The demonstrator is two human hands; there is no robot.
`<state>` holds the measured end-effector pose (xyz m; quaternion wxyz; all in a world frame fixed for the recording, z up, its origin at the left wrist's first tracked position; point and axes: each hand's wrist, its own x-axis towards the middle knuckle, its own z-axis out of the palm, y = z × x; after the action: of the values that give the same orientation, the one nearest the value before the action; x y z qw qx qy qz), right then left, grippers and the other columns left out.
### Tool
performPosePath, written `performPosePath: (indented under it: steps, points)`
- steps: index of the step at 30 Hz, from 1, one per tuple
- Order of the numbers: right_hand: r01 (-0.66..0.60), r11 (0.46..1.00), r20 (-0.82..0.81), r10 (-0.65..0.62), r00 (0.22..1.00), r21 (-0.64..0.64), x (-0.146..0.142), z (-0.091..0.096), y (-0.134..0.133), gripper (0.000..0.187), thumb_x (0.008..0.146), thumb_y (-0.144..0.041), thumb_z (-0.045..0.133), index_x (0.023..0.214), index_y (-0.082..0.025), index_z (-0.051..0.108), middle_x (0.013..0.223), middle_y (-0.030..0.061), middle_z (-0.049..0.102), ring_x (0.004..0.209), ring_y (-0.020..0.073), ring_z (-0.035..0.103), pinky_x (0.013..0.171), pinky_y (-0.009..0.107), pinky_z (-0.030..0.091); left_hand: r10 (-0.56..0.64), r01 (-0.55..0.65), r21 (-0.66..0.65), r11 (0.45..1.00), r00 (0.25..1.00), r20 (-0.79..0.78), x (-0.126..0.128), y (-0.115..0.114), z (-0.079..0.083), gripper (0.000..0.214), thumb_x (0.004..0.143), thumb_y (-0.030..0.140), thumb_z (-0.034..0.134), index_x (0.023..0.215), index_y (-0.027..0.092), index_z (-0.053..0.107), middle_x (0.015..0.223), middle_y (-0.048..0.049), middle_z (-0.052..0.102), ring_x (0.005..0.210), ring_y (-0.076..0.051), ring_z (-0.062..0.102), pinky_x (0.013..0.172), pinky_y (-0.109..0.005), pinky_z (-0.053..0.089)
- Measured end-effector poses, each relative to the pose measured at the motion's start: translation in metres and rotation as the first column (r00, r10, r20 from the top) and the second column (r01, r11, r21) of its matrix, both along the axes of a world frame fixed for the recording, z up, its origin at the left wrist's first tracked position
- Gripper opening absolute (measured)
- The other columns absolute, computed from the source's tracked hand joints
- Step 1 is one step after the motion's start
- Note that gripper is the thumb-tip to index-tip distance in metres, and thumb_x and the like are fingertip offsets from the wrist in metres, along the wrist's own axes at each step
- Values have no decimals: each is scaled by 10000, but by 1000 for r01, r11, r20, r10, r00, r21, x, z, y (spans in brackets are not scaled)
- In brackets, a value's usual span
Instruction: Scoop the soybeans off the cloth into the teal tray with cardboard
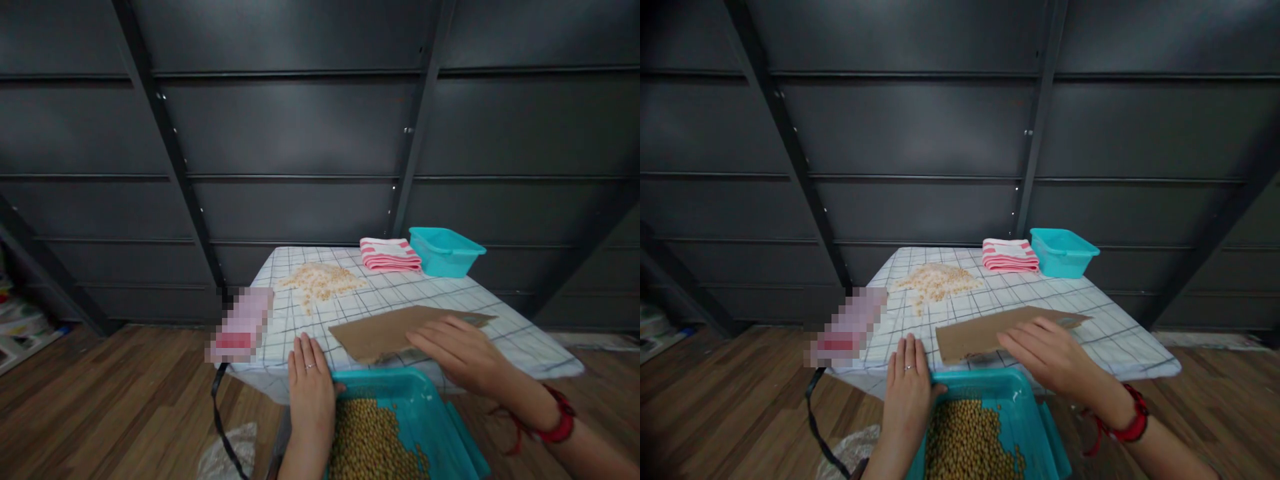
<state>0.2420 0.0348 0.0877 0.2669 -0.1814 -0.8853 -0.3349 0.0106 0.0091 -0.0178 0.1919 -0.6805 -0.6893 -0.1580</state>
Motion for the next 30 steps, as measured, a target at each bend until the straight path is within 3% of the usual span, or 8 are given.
performPosePath:
  steps: [4,9,13,18,22,30]
  points:
    - [-14,996,-5,14,1000,85,-7,9,13,334,797,20,347,1030,-130,534,823,56,677,781,145,595,699,302,450,4,-4,8,1000,1000,12,1,0,-1,567,665,294,611,1169,50,525,1271,-224,491,1177,-321,460,936,-466,433]
    - [-27,999,-24,28,999,28,4,30,-1,388,781,31,345,1084,-145,513,800,54,675,770,134,591,693,284,454,10,-10,12,1000,999,35,2,1,-1,583,630,279,634,1152,39,536,1258,-230,499,1162,-330,471,932,-463,443]
    - [-21,1000,15,21,1000,-8,1,22,-6,410,788,29,328,1082,-175,528,787,23,679,739,118,595,674,270,459,14,-15,15,1000,999,48,3,2,-2,583,624,279,637,1152,52,538,1265,-219,497,1170,-331,462,942,-467,435]
    - [-26,999,37,25,999,44,-20,-2,19,346,807,3,340,1025,-150,561,837,43,679,787,134,594,700,294,468,23,-22,-15,1000,998,51,5,2,-1,641,599,283,666,1171,35,517,1277,-234,467,1182,-335,445,956,-468,426]
    - [-2,998,73,-3,997,64,-37,-10,46,295,819,-31,371,966,-141,601,819,58,675,763,145,588,681,301,473,30,-29,-19,999,998,48,6,3,-1,666,569,284,689,1160,25,523,1268,-241,464,1173,-341,451,950,-466,432]
    - [22,990,-27,-19,999,136,-35,16,74,359,763,24,339,953,-143,594,788,51,666,734,143,583,632,280,464,37,-37,26,999,999,26,7,3,-2,646,557,261,685,1140,25,539,1253,-235,479,1162,-341,458,939,-455,443]
